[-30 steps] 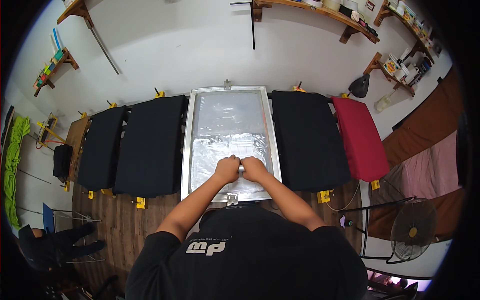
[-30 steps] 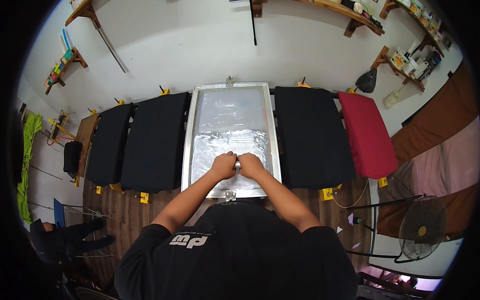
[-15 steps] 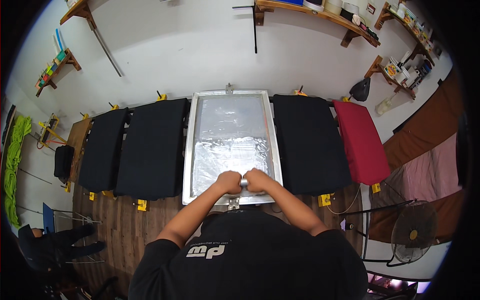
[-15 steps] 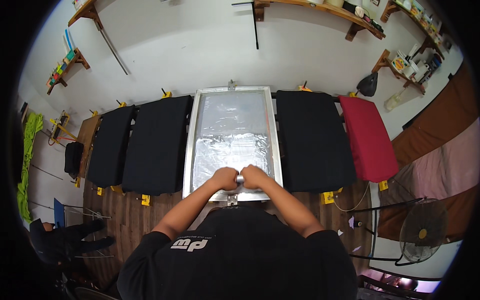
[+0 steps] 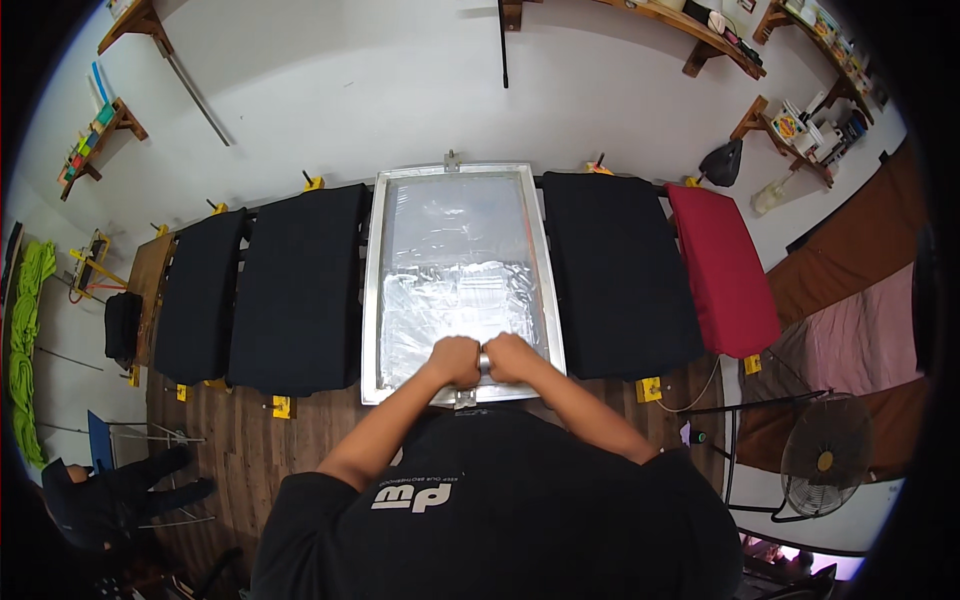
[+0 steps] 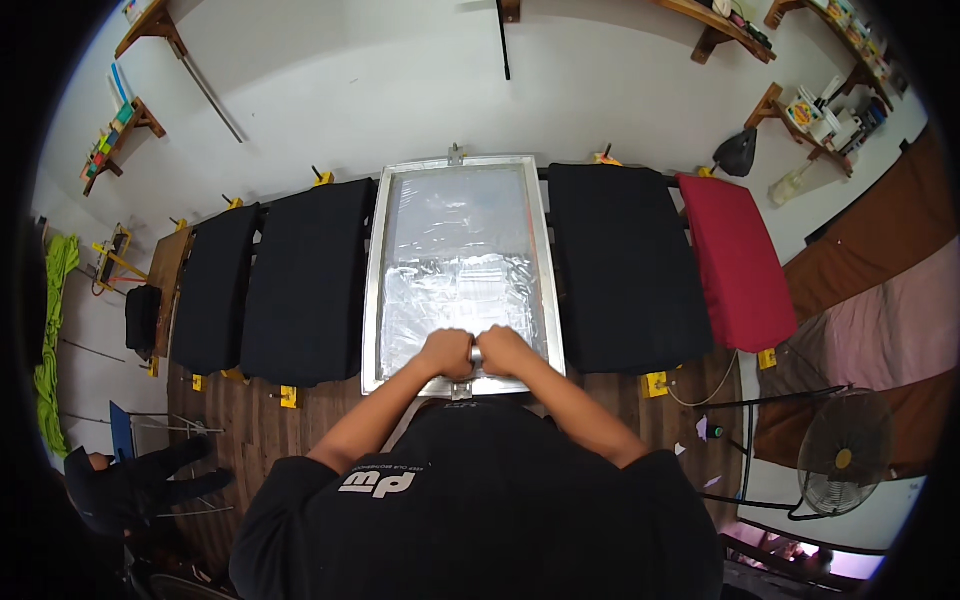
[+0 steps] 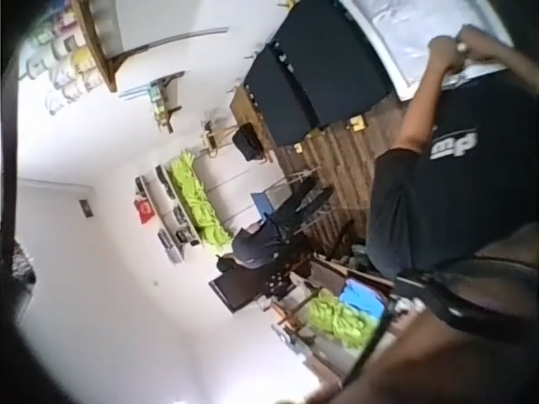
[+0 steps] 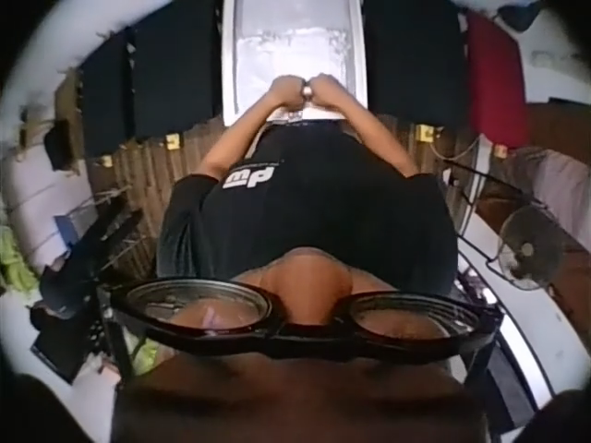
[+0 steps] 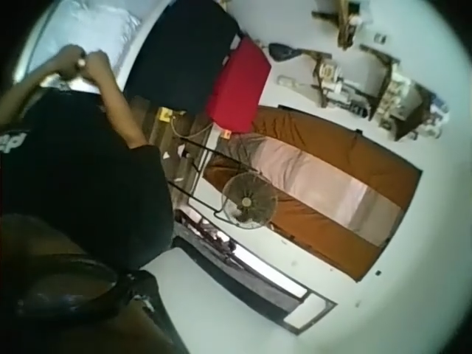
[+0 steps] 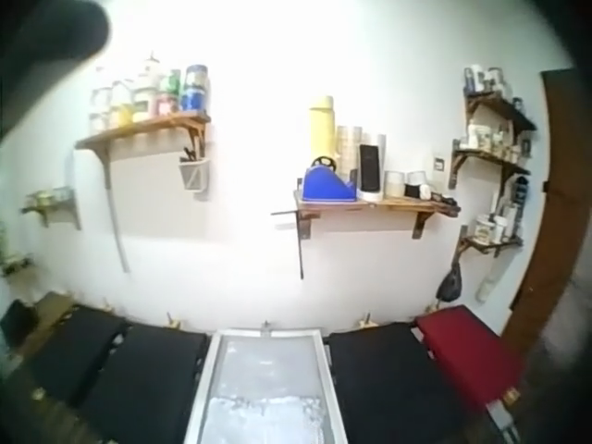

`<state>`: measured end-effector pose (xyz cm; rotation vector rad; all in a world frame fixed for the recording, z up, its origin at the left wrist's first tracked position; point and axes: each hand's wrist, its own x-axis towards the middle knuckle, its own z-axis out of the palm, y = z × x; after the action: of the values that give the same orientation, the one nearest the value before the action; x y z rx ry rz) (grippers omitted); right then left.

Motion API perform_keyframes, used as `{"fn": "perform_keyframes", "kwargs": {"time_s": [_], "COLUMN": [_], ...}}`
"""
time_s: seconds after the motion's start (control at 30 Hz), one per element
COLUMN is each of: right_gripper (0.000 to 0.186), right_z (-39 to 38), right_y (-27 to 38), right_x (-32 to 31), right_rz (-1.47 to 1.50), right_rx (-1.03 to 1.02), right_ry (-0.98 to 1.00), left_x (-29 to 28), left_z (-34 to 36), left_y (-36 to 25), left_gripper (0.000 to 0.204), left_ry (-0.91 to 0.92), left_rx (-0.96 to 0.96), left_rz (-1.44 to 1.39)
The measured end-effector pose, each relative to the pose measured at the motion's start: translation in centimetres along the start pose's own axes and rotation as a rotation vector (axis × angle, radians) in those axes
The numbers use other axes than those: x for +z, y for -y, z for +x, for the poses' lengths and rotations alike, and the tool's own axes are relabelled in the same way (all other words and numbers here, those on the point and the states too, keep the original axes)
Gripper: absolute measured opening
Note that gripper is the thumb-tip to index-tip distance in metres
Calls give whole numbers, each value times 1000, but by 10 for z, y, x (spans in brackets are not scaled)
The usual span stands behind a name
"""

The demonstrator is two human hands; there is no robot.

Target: Applying ink to a t-shirt using a screen printing frame and squeegee.

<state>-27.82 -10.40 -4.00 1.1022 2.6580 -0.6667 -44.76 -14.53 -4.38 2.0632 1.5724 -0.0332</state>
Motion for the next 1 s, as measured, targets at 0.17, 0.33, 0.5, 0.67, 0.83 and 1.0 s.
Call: {"fn": "perform_keyframes", "kwargs": {"time_s": [0.17,0.33,0.5,0.67,0.83,1.0], "right_gripper": [24,24,16,18,22,21], "right_z": [-15,10,24,7,-20,13], "right_y": [5,-11,-14,-9,6,-10], "right_x": [5,-12,-26,13,6,-15], "right_rz": [27,84,33,7,46,101], "right_rx": [-26,-69,-16,-110,-72,-49], "right_ry": [52,119,-202,-283,-31,40], "left_x": [-7,-17,-9,15,3,-14], "left_z": [-24,5,24,2,-20,7], "left_y": [-18,1,13,6,-8,9], "left_gripper": [24,27,18,20,23,20], "left_ry": [65,142,-395,-366,4,47], "left_rx": [17,-9,79,114,61,2], "left_rz": [-30,-36,-16,-27,-42,-63]}}
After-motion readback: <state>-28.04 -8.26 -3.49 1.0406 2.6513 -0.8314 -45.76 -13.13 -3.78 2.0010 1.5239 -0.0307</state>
